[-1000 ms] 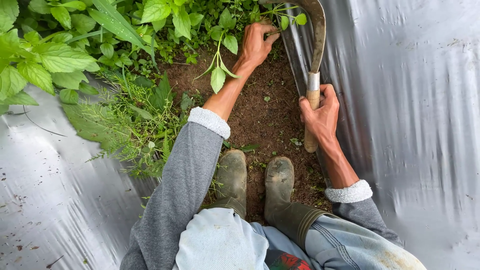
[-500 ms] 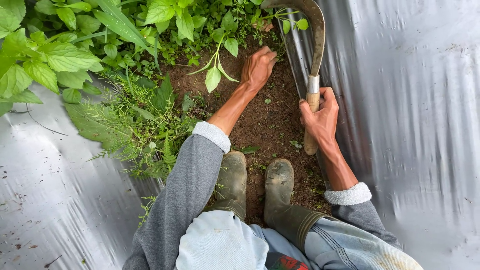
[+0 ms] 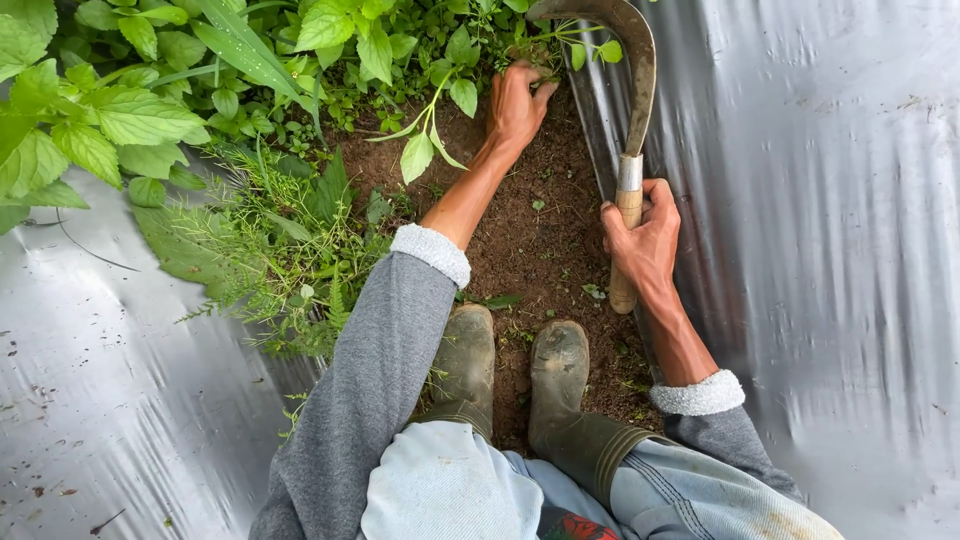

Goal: The person uses a sickle to cut weeds at the base and pulls them out by hand. They gather the removed weeds into a pile on the ground next to the crop row.

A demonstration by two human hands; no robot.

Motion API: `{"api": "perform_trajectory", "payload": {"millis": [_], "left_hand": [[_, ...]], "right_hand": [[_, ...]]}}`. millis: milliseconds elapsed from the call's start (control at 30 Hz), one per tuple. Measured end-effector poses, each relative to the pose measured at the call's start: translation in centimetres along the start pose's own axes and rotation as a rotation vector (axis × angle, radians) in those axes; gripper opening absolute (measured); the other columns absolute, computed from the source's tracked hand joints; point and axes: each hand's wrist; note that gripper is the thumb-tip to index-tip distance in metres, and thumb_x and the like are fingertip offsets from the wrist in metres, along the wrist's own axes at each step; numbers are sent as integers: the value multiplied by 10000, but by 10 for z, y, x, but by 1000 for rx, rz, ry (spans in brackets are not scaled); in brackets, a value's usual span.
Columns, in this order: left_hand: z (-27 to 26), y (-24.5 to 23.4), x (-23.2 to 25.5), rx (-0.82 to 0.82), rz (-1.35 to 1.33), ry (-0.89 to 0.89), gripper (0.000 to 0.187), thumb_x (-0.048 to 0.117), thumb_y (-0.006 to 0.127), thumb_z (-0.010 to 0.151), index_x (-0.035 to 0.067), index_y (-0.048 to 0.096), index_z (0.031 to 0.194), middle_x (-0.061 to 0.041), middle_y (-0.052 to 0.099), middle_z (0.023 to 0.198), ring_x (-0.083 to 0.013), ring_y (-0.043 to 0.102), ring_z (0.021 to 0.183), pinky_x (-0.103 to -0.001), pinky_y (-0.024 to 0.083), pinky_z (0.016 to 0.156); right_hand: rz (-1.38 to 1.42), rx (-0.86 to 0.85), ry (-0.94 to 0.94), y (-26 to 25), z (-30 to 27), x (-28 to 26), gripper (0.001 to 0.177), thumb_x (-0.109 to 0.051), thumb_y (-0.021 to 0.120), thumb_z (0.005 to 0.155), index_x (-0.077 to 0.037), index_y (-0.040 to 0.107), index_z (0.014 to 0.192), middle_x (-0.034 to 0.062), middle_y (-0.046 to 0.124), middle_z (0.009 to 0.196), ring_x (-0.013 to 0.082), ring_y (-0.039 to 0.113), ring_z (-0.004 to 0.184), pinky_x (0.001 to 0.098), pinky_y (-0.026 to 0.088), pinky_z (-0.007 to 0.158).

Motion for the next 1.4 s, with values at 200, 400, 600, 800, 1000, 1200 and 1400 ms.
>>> {"api": "perform_trajectory", "payload": {"millis": [200, 400, 600, 800, 1000, 1200, 1400], "left_hand": [[4, -26, -13, -224, 449, 280, 233, -164, 573, 860, -52, 759, 943, -187, 708, 786, -243, 693, 560, -296, 560, 430], [-33, -123, 75, 37, -331, -432, 142, 271, 477, 872, 215, 393, 771, 79, 327, 566, -60, 369, 484, -275, 374, 419], [-10, -79, 38, -396, 808, 423, 445, -93, 547, 947, -14, 504, 1382, -327, 518, 1415, -471, 583, 1275, -583, 464, 1087], [20, -97, 6, -50, 1207, 236, 231, -31, 617, 884, 7, 710, 1093, -208, 724, 1001, -316, 693, 885, -420, 608, 799], [-43, -156, 97, -94, -32, -793, 316, 498, 359, 965, 226, 333, 807, 30, 185, 691, -129, 492, 796, -629, 104, 1254], [-53, -174, 115, -172, 219, -735, 573, 470, 154, 954, 70, 539, 1097, 95, 259, 422, -163, 689, 642, -604, 152, 1274], [-78, -150, -8, -94, 843, -99, 299, 138, 409, 1067, 16, 682, 1053, 29, 564, 534, -121, 534, 395, -281, 419, 466]], "right_hand": [[15, 19, -13, 1, 1, 2, 256, -187, 679, 903, -69, 485, 1019, 86, 579, 769, 148, 555, 496, 312, 493, 423], [-5, 32, -9, 3, 1, 2, 276, -200, 690, 907, -56, 498, 1042, 88, 578, 790, 149, 555, 521, 305, 512, 423], [-98, 117, -121, 13, -4, 21, 331, -254, 733, 919, -71, 507, 1076, 85, 596, 834, 170, 538, 694, 343, 460, 563], [229, 98, -175, 20, -30, 10, 340, -199, 649, 1030, -40, 382, 1166, 90, 562, 770, 146, 580, 515, 290, 501, 436], [293, -121, 25, 40, -33, 18, 320, -300, 572, 1052, -39, 435, 1177, 53, 590, 715, 133, 560, 484, 280, 502, 385], [460, -177, 53, 78, -15, 16, 332, -351, 484, 1073, -47, 510, 1205, 47, 558, 739, 110, 528, 485, 276, 477, 354], [512, -209, 146, 74, -42, 23, 319, -228, 417, 1120, 55, 566, 1134, 92, 551, 634, 142, 547, 410, 299, 504, 308]]}}
Point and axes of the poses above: each hand's wrist, its own z-axis towards the middle knuckle, its own y-axis out of the palm, x = y × z
